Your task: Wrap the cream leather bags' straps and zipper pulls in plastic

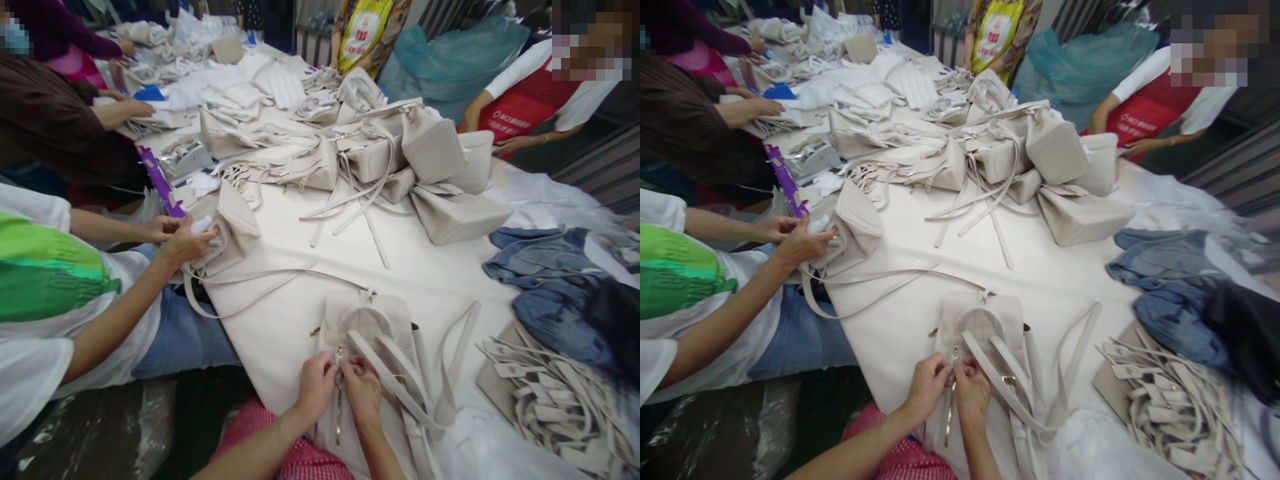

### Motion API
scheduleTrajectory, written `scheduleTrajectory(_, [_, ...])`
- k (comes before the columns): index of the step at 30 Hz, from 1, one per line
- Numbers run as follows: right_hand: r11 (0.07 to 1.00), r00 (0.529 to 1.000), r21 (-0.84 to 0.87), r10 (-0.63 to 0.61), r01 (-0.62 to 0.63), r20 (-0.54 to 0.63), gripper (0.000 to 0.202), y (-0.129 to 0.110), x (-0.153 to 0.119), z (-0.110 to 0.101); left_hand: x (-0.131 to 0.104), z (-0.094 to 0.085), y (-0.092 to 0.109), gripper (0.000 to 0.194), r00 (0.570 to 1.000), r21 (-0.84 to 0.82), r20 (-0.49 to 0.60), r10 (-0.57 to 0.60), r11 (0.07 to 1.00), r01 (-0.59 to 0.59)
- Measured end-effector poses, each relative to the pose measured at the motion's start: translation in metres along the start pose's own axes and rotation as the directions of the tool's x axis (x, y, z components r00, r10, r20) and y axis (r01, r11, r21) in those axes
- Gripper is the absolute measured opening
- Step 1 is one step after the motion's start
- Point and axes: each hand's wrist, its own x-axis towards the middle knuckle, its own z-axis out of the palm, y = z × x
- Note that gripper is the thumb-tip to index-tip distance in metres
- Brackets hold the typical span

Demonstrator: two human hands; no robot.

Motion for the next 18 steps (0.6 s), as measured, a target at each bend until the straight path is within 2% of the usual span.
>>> scheduleTrajectory(4, [1.000, 1.000, 0.014, 0.006, -0.006, -0.027, 0.034, -0.001, 0.000, 0.002, -0.004, 0.001, -0.009, 0.017, 0.982, 0.152, -0.010, 0.188, 0.971, -0.184])
scheduleTrajectory(8, [1.000, 0.999, 0.020, 0.011, -0.010, -0.047, 0.036, 0.000, 0.001, 0.003, -0.004, 0.001, -0.008, 0.016, 0.980, 0.127, 0.000, 0.201, 0.972, -0.199])
scheduleTrajectory(11, [1.000, 0.999, 0.021, 0.013, -0.012, -0.046, 0.036, 0.002, 0.002, 0.004, 0.000, 0.001, -0.002, 0.015, 1.000, -0.087, 0.027, 0.009, 0.996, -0.006])
scheduleTrajectory(14, [1.000, 0.999, 0.020, 0.022, -0.022, -0.033, 0.036, 0.005, 0.003, 0.005, 0.008, 0.000, 0.001, 0.026, 0.974, -0.253, 0.129, -0.187, 0.943, 0.215])
scheduleTrajectory(18, [0.999, 0.999, 0.026, 0.032, -0.031, -0.020, 0.037, 0.008, 0.004, 0.006, 0.019, 0.001, -0.001, 0.020, 0.946, -0.287, 0.129, -0.299, 0.902, 0.324])
